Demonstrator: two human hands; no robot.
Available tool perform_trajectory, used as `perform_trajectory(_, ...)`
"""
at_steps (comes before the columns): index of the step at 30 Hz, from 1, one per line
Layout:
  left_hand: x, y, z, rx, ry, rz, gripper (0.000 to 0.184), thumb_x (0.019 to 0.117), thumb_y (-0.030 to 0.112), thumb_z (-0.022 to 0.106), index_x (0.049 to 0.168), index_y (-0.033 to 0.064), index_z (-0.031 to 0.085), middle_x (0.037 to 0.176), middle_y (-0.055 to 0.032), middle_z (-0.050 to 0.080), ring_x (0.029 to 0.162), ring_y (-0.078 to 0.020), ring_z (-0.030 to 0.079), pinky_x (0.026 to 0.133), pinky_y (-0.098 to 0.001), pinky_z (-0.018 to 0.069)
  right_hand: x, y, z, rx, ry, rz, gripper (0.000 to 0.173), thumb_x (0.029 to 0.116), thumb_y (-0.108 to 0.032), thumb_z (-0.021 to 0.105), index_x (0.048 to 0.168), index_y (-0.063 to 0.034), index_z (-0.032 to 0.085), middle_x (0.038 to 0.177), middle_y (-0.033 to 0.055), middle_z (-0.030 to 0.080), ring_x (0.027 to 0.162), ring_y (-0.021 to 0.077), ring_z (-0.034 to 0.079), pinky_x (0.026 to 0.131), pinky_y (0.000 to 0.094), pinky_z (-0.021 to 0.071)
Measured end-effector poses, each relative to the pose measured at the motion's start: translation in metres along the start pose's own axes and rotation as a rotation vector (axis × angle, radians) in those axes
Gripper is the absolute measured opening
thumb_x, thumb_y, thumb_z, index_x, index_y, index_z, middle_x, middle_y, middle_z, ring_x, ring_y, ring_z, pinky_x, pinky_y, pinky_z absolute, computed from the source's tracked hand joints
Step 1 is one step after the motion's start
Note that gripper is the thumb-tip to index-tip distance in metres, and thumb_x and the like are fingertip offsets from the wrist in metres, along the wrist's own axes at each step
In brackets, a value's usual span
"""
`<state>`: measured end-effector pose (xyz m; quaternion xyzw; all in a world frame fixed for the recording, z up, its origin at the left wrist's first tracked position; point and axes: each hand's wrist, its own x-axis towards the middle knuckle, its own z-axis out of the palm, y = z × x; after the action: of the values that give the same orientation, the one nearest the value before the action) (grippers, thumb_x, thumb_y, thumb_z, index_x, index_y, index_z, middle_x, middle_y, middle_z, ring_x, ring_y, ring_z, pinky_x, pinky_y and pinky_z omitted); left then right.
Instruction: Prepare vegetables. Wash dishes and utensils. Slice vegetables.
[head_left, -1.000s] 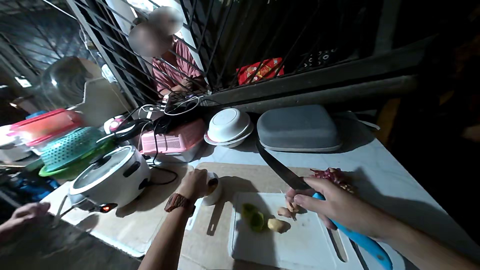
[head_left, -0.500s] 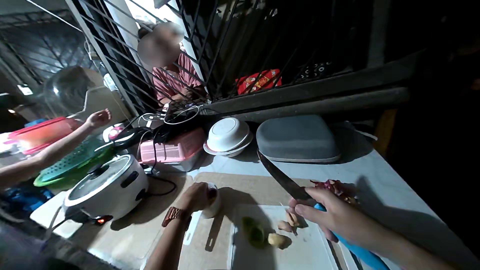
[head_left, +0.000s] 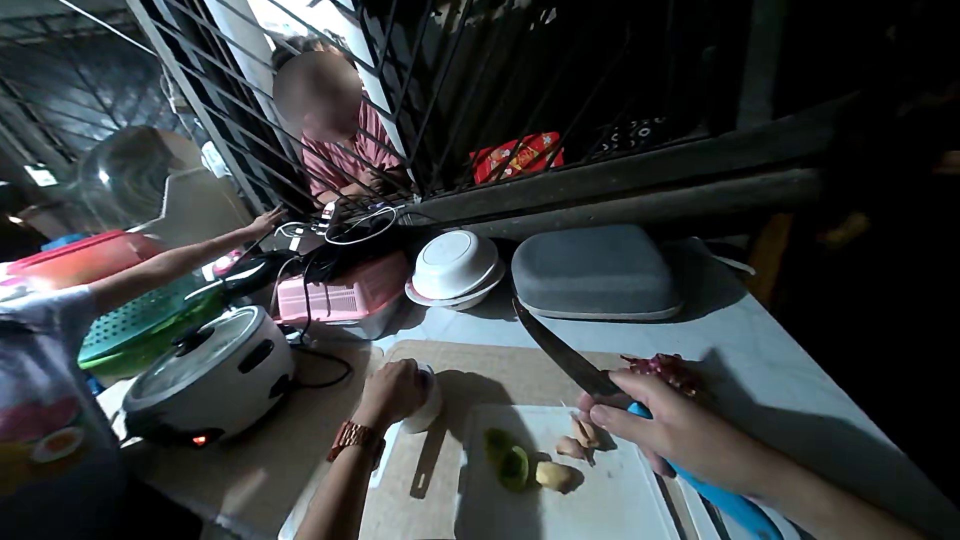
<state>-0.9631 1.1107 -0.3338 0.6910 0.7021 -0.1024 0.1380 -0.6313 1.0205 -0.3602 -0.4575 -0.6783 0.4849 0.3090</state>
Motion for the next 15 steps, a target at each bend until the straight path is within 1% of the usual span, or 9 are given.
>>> perform_trajectory(3,0.000,-0.002,0.004,-0.034,0.031,0.007,0.039,0.0995,0.030,0.061,0.121,-0.0016,0.065,0.125,-0.0247,0.064,0.124,-0.0414,0.058,0.104,-0.0637,0.0408,0.001,0.001,0.001,-0.003,-0.010,0.014,0.020,0.1042,-0.020,0.057,0.119,-0.0069,0.062,0.098,0.0017,0.068,0.053,0.0032,0.053,0.049,0.0193,0.0461)
perform_trajectory(6,-0.006,-0.007,-0.002,-0.133,0.101,0.028,0.040,0.0994,0.031,0.064,0.119,-0.0036,0.066,0.120,-0.0265,0.065,0.117,-0.0422,0.061,0.100,-0.0605,0.0449,0.000,0.001,0.001,-0.009,-0.007,0.018,0.021,0.1046,-0.020,0.057,0.119,-0.0061,0.062,0.099,0.0023,0.068,0.054,0.0032,0.053,0.049,0.0196,0.0454)
perform_trajectory(7,-0.009,-0.006,-0.006,-0.101,0.104,-0.001,0.041,0.0994,0.033,0.065,0.120,-0.0025,0.066,0.121,-0.0265,0.065,0.119,-0.0426,0.060,0.100,-0.0609,0.0453,0.000,0.001,0.001,-0.012,-0.001,0.018,0.021,0.1044,-0.020,0.056,0.119,-0.0063,0.062,0.100,0.0020,0.068,0.054,0.0027,0.052,0.049,0.0193,0.0449)
perform_trajectory(9,-0.011,-0.006,-0.011,0.025,0.043,-0.077,0.043,0.0986,0.036,0.065,0.122,0.0002,0.067,0.128,-0.0255,0.063,0.124,-0.0426,0.058,0.101,-0.0622,0.0452,0.001,0.001,0.001,-0.020,0.002,0.020,0.020,0.1045,-0.019,0.056,0.118,-0.0062,0.062,0.098,0.0016,0.067,0.053,0.0023,0.052,0.049,0.0189,0.0447)
perform_trajectory(12,-0.009,0.001,-0.009,0.165,-0.032,-0.131,0.039,0.0982,0.032,0.064,0.119,-0.0010,0.067,0.133,-0.0240,0.061,0.127,-0.0416,0.056,0.099,-0.0619,0.0466,0.002,0.001,0.002,-0.038,-0.009,0.039,0.020,0.1048,-0.018,0.056,0.120,-0.0055,0.062,0.095,0.0021,0.066,0.053,0.0031,0.052,0.050,0.0197,0.0459)
perform_trajectory(15,-0.010,0.012,-0.010,0.239,-0.056,-0.133,0.039,0.0954,0.026,0.067,0.120,-0.0042,0.065,0.135,-0.0255,0.059,0.129,-0.0435,0.054,0.099,-0.0632,0.0465,0.001,0.000,0.002,-0.047,-0.008,0.041,0.023,0.1051,-0.019,0.057,0.121,-0.0030,0.061,0.096,0.0043,0.066,0.055,0.0040,0.053,0.052,0.0206,0.0465)
